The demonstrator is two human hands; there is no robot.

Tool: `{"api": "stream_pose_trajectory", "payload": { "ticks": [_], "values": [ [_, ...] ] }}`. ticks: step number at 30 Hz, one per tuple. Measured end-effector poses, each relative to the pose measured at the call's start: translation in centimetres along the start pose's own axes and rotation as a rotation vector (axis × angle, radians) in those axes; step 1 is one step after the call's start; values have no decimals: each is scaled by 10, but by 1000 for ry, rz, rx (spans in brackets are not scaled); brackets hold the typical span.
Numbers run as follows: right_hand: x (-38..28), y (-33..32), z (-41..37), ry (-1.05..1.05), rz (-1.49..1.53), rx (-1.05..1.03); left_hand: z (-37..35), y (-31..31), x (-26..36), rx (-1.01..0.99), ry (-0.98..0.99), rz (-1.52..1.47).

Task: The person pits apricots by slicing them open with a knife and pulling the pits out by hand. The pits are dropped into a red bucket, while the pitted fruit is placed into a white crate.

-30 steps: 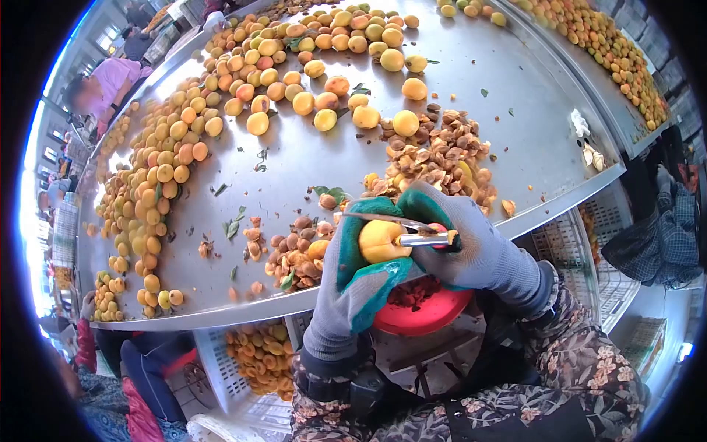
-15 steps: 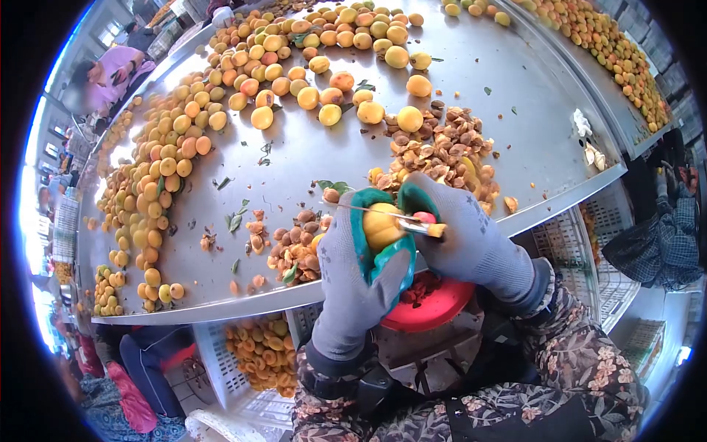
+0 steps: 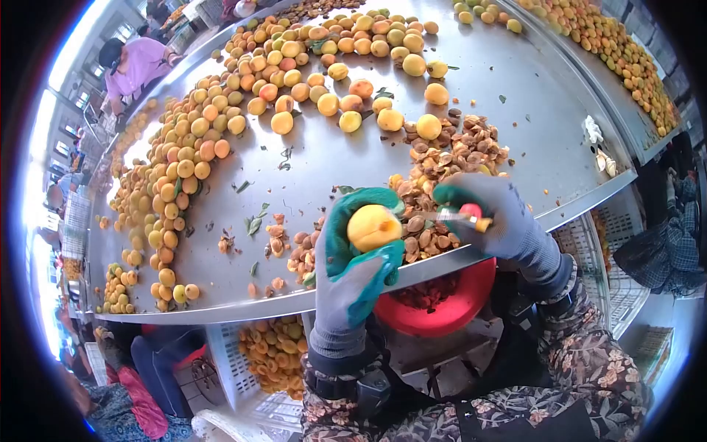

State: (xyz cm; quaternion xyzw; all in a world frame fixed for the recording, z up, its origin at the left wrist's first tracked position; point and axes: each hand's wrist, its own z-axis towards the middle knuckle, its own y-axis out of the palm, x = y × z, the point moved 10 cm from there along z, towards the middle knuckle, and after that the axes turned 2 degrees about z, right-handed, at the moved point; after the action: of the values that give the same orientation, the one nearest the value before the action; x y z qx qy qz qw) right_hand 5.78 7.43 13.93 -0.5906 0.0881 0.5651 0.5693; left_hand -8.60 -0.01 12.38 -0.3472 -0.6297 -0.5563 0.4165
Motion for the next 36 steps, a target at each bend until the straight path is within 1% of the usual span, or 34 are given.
{"api": "stream_pose_trajectory", "payload": {
  "ticks": [1, 2, 3, 5, 6, 7, 8, 10, 11, 13, 15, 17, 19, 21, 24, 26, 28, 29, 31, 36],
  "values": [
    [-7, 11, -2, -61, 33, -114, 1, 0, -2, 4, -4, -5],
    [-13, 17, -3, -94, 19, -186, 2, 0, 0, 3, 18, 89],
    [-11, 18, -3, -92, 17, -192, 2, 1, 1, 2, 42, 182],
    [-6, 23, -3, -90, -25, -222, 2, 3, 7, 4, 51, 144],
    [-8, 24, -3, -92, -29, -228, 3, 2, 10, -21, 87, 219],
    [-10, 23, -3, -105, -53, -213, 4, 3, 13, -43, 124, 294],
    [-12, 22, -3, -117, -78, -199, 5, 1, 11, -35, 129, 290],
    [-9, 23, -5, -138, -77, -188, 4, -2, 15, -11, 202, 375],
    [-9, 21, -5, -153, -75, -168, 4, -4, 14, -8, 202, 372],
    [-13, 21, -7, -127, -91, -195, 3, -1, 16, -44, 228, 525],
    [-12, 21, -7, -105, -109, -223, 4, -4, 12, -51, 231, 551],
    [-7, 27, -8, -59, -199, -304, 4, -5, 12, -57, 236, 576],
    [-5, 28, -9, -94, -195, -285, 4, -7, 5, -61, 125, 556],
    [-8, 27, -10, -123, -190, -264, 2, -8, 8, -70, 121, 579],
    [-4, 32, -10, -96, -164, -306, 3, -9, 7, -83, 111, 634],
    [-5, 33, -12, -150, -133, -305, 3, -11, 6, -90, 104, 659],
    [-4, 38, -13, -111, -144, -347, 1, -15, 2, -86, 55, 669],
    [-1, 42, -14, -78, -150, -382, 1, -16, 0, -83, 54, 665],
    [-1, 46, -14, -66, -169, -398, 1, -18, 5, -62, 129, 681],
    [-3, 51, -15, -51, -208, -422, -3, -19, 12, -54, 138, 775]
  ]
}}
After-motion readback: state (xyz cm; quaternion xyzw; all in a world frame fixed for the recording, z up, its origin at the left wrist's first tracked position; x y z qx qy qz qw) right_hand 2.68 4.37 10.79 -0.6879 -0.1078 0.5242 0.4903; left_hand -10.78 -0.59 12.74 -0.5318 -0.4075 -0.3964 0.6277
